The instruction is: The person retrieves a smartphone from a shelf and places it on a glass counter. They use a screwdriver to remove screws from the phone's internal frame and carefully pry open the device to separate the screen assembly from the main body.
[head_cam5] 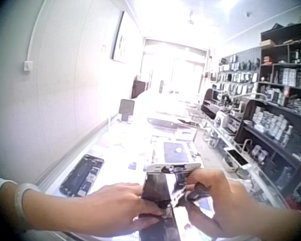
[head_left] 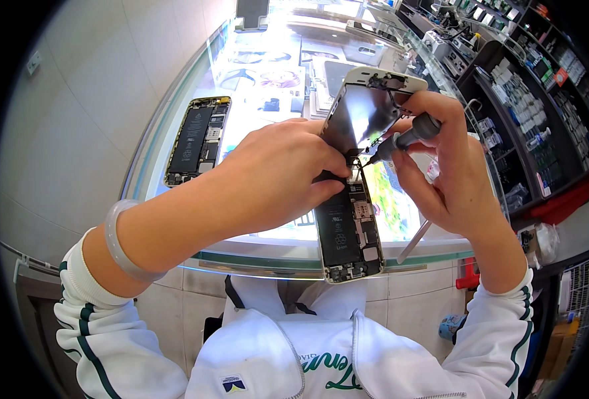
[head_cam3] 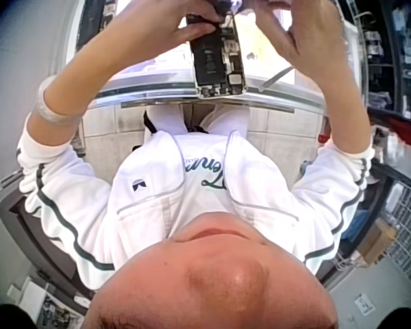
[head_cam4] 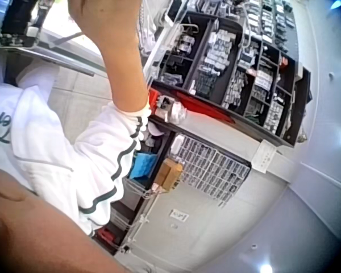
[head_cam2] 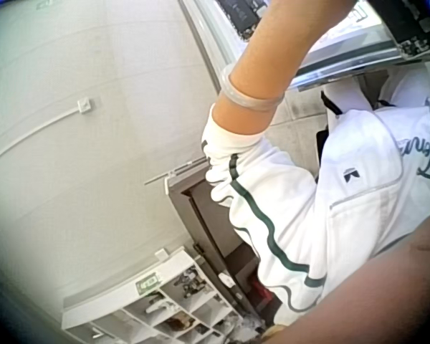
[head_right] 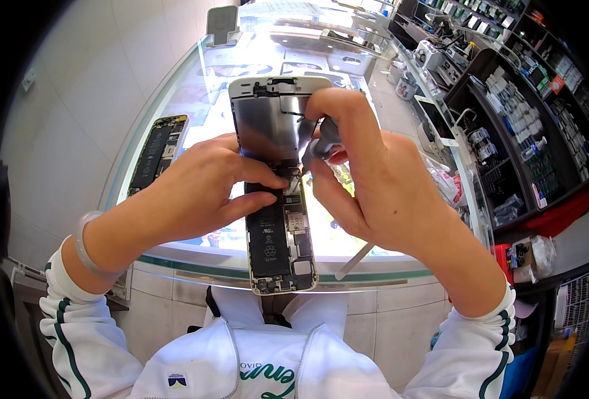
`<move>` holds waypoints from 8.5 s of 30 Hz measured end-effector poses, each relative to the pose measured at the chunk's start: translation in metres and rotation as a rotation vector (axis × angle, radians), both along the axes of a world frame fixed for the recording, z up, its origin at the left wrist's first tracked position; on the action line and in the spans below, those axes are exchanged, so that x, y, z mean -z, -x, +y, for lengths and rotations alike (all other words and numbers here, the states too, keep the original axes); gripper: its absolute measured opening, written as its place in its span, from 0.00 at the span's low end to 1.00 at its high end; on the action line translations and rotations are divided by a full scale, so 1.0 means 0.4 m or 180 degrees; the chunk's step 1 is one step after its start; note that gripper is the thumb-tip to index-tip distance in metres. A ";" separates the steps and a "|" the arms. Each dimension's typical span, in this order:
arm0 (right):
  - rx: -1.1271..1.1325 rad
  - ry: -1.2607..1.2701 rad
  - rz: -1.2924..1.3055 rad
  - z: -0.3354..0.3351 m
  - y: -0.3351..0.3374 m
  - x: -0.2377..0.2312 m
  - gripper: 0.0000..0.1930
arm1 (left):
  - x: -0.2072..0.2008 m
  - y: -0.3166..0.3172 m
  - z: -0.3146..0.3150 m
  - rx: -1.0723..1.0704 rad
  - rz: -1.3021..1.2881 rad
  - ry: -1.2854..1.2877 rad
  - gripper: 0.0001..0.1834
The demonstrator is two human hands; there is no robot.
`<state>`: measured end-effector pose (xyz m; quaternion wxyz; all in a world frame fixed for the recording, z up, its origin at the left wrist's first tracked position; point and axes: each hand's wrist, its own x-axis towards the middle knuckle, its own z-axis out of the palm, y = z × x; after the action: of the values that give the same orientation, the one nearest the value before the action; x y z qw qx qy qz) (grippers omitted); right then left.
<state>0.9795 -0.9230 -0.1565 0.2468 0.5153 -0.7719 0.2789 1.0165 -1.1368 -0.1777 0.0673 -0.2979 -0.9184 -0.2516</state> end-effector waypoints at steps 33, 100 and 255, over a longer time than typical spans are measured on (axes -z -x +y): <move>0.0077 0.0111 0.0467 0.005 0.017 0.030 0.25 | 0.004 -0.001 0.003 0.0009 -0.0018 -0.0055 0.11; -0.0853 0.1662 -0.2292 0.028 0.032 0.071 0.21 | 0.022 0.021 -0.006 0.0280 -0.0088 -0.0663 0.09; -0.0336 0.0861 0.0072 0.021 0.033 0.071 0.26 | 0.016 0.018 -0.008 0.0295 -0.0093 -0.0494 0.10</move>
<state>0.9663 -0.9147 -0.1847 0.3077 0.5203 -0.6962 0.3872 1.0093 -1.1401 -0.1843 0.0651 -0.3303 -0.8822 -0.3292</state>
